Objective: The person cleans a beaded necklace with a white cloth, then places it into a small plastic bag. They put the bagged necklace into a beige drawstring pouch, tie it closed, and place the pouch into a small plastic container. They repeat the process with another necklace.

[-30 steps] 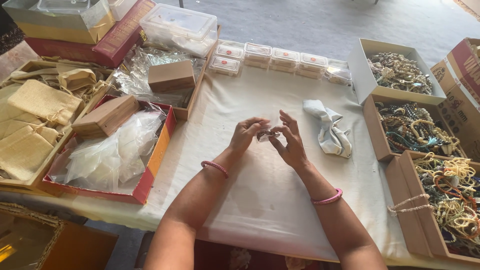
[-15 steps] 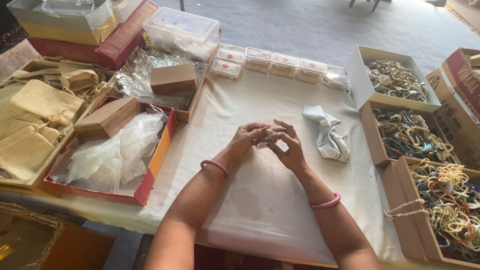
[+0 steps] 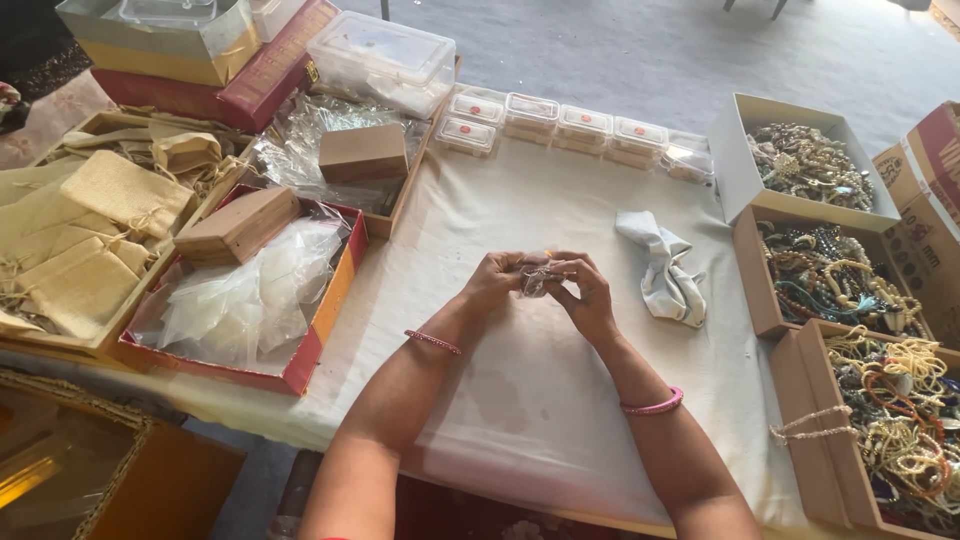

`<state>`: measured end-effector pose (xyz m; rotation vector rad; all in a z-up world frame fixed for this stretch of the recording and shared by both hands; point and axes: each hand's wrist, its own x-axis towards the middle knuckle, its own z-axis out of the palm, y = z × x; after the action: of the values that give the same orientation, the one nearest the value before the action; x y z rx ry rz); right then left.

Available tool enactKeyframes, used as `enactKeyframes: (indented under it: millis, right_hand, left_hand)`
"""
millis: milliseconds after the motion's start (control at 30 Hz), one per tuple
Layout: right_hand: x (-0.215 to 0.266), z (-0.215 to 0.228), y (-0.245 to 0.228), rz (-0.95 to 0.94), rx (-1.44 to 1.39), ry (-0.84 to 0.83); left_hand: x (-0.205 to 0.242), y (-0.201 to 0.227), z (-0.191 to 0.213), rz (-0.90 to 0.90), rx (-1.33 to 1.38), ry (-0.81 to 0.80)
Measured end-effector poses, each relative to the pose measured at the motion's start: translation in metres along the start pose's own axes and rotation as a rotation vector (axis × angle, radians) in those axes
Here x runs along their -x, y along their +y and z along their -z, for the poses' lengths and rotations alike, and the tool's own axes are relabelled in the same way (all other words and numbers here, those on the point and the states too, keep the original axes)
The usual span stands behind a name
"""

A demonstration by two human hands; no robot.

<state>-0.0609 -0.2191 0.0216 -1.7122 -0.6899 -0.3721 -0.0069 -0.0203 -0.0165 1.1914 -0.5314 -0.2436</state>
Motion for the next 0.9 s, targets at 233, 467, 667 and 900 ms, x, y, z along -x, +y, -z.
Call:
enactKeyframes:
  millis: [233,467,667,900]
  right_hand:
    - [0.003,0.003,0.001,0.012,0.136,0.044]
    - [0.002,-0.006,0.000,0.070,-0.118,0.108]
    - [0.008,-0.003,0.028,-0.218,-0.237,0.204]
    - [0.000,0.004,-0.003,-0.348,-0.326,0.209]
  left_hand:
    - [-0.011,-0.033,0.016,0.016,-0.105,-0.034]
    - [0.009,0.024,0.001,0.271,0.015,0.005]
    - [0.004,0.003,0.004,0.265,-0.067,0.093]
    - [0.013,0.027,-0.027,0.147,-0.165,0.057]
